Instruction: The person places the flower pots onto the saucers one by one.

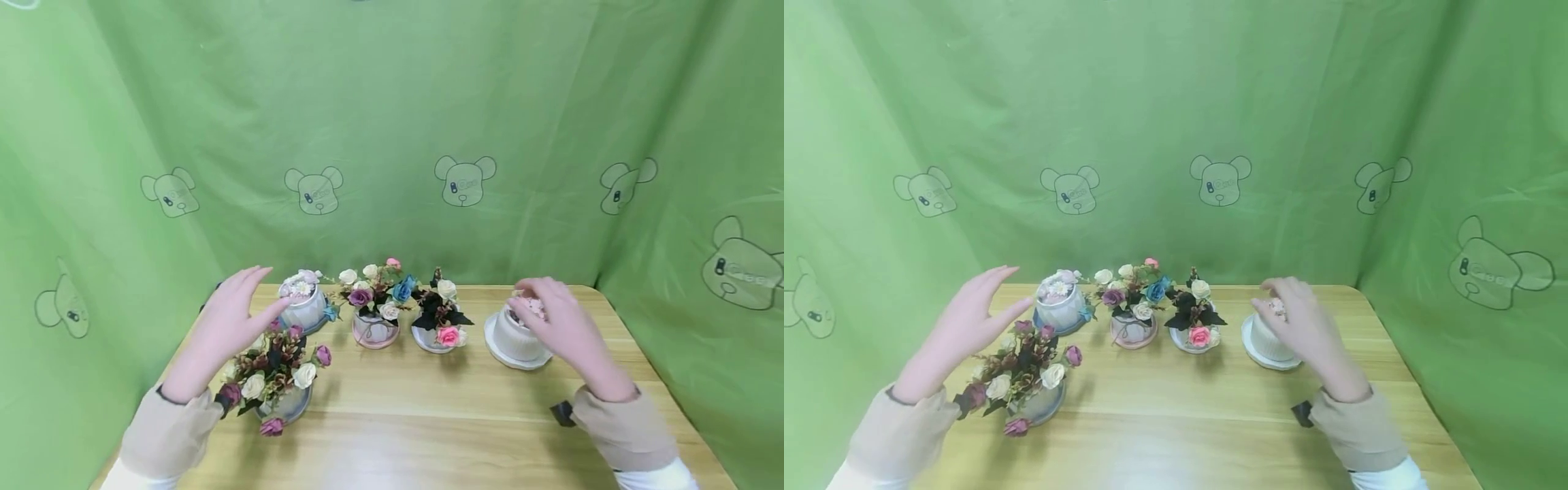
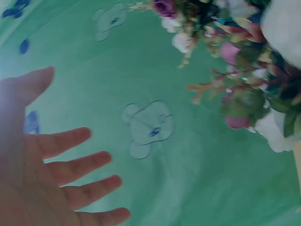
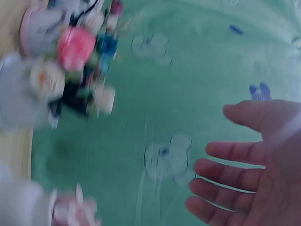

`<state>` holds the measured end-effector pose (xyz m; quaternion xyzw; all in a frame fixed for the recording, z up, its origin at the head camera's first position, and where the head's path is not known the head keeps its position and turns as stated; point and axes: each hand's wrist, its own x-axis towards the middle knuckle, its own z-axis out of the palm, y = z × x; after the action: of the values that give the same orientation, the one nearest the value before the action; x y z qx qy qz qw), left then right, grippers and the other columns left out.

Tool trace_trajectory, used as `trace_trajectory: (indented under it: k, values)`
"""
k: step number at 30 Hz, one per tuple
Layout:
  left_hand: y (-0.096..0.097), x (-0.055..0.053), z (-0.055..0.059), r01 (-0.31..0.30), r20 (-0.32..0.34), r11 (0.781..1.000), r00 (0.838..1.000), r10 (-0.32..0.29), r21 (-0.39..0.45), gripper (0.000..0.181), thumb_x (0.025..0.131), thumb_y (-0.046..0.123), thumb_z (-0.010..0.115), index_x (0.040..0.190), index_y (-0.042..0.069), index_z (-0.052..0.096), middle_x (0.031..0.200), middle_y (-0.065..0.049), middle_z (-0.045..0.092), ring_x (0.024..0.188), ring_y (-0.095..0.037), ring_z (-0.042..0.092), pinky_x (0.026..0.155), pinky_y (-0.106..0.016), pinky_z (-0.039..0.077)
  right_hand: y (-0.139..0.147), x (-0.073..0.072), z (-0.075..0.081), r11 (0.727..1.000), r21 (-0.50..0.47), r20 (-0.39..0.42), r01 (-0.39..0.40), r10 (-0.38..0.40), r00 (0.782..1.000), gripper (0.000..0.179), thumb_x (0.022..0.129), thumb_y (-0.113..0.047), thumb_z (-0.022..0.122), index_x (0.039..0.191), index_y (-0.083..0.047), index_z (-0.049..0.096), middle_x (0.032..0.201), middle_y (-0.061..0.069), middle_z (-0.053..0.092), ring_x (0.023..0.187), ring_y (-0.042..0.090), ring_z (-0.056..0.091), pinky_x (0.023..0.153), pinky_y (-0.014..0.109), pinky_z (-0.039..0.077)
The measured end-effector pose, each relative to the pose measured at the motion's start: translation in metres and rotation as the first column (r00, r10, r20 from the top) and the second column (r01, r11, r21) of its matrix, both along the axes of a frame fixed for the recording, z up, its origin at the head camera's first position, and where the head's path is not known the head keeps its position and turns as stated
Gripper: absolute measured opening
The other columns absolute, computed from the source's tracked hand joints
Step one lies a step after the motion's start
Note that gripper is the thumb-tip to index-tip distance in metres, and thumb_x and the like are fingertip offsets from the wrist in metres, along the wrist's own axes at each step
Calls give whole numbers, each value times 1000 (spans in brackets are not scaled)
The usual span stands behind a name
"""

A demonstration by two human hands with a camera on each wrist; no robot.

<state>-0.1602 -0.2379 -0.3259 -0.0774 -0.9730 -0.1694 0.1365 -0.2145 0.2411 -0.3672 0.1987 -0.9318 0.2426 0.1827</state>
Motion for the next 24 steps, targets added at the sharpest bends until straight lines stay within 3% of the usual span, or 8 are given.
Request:
trace_trajectory:
  k: [6, 9, 13, 19, 24]
  values:
    - [-1, -25, -6, 9, -1, 997, 1000, -9, -83, 80, 92, 59, 53, 153, 12, 28, 159, -22, 25, 146, -47, 19, 117, -67, 15, 32, -3, 2, 993, 92, -73, 74, -67, 995, 61, 92, -38, 63, 136, 1, 48, 139, 28, 47, 131, 48, 38, 106, 68, 30]
    - [-5, -34, -9, 7, 14, 991, 1000, -5, -134, 84, 92, 61, 51, 156, 19, 18, 162, -19, 15, 149, -46, 9, 116, -70, 7, 45, -4, 1, 975, 191, -36, 113, -108, 993, 79, 93, -49, 58, 150, -2, 30, 156, 27, 27, 147, 47, 15, 115, 69, 15]
    - [-10, -40, -12, -5, 54, 979, 998, 17, -206, 86, 91, 69, 43, 157, 23, 13, 164, -16, 6, 150, -43, -1, 115, -71, -4, 58, -7, -3, 948, 288, 35, 136, -153, 988, 91, 94, -59, 49, 156, -6, 8, 163, 19, -2, 149, 41, -13, 118, 65, -4]
    - [-18, -39, -15, -6, 132, 967, 990, 41, -255, 87, 89, 75, 38, 157, 26, 11, 164, -15, 2, 150, -43, -7, 112, -72, -11, 67, -14, -8, 925, 362, 103, 119, -166, 981, 92, 95, -60, 45, 156, -9, 1, 161, 21, -7, 146, 49, -13, 113, 73, -1]
    - [-25, -40, -17, 5, 165, 961, 985, 42, -277, 84, 91, 72, 37, 157, 29, 6, 164, -15, -1, 149, -44, -8, 112, -71, -11, 71, -22, -3, 914, 392, 159, 103, -178, 971, 91, 96, -60, 43, 156, -8, 0, 161, 23, -9, 144, 53, -12, 111, 75, -3]
